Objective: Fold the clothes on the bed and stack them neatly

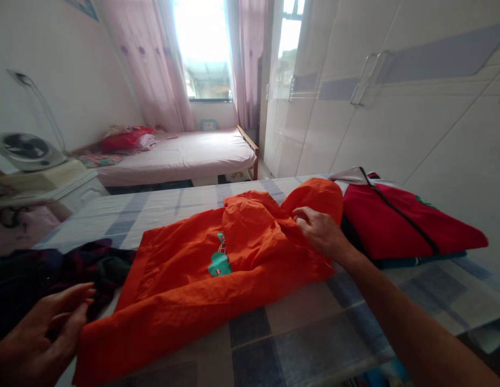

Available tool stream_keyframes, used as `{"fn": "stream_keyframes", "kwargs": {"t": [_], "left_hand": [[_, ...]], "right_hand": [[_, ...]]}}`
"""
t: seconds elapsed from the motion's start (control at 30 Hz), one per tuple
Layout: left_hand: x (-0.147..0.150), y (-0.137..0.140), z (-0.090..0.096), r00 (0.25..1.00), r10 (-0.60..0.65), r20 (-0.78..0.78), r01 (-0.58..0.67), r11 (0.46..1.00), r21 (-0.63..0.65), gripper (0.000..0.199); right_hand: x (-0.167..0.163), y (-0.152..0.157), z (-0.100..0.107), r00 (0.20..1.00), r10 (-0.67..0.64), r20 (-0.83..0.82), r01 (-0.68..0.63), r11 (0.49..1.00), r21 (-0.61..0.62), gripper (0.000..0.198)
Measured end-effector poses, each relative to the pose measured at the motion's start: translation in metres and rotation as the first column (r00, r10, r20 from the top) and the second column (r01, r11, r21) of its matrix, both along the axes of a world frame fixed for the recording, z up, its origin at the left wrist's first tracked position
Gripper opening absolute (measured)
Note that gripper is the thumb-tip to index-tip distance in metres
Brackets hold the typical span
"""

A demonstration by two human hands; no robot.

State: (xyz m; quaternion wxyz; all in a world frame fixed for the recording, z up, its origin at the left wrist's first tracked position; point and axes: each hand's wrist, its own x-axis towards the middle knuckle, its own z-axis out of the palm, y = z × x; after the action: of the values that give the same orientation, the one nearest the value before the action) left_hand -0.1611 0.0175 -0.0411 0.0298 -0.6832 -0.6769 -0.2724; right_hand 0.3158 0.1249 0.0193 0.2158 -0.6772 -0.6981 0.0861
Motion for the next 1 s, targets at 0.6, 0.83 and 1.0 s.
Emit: {"fn": "stream_keyframes", "kwargs": {"t": [0.6, 0.83, 1.0], "left_hand": [[0.016, 0.034, 0.007, 0.993, -0.115, 0.035, 0.120, 0.961, -0.248, 0.036], [0.020, 0.024, -0.008, 0.990, -0.135, -0.039, 0.129, 0.984, -0.124, 0.044], [0.012, 0.011, -0.027, 0.993, -0.109, -0.039, 0.100, 0.979, -0.179, 0.041]], "right_hand": [[-0.048, 0.099, 0.034, 0.932, 0.273, -0.237, -0.243, 0.959, 0.148, 0.029], [-0.055, 0.013, 0.001, 0.971, 0.234, 0.047, -0.230, 0.867, 0.441, 0.039], [-0.040, -0.030, -0.056, 0.856, 0.435, 0.278, -0.474, 0.876, 0.087, 0.051]]}}
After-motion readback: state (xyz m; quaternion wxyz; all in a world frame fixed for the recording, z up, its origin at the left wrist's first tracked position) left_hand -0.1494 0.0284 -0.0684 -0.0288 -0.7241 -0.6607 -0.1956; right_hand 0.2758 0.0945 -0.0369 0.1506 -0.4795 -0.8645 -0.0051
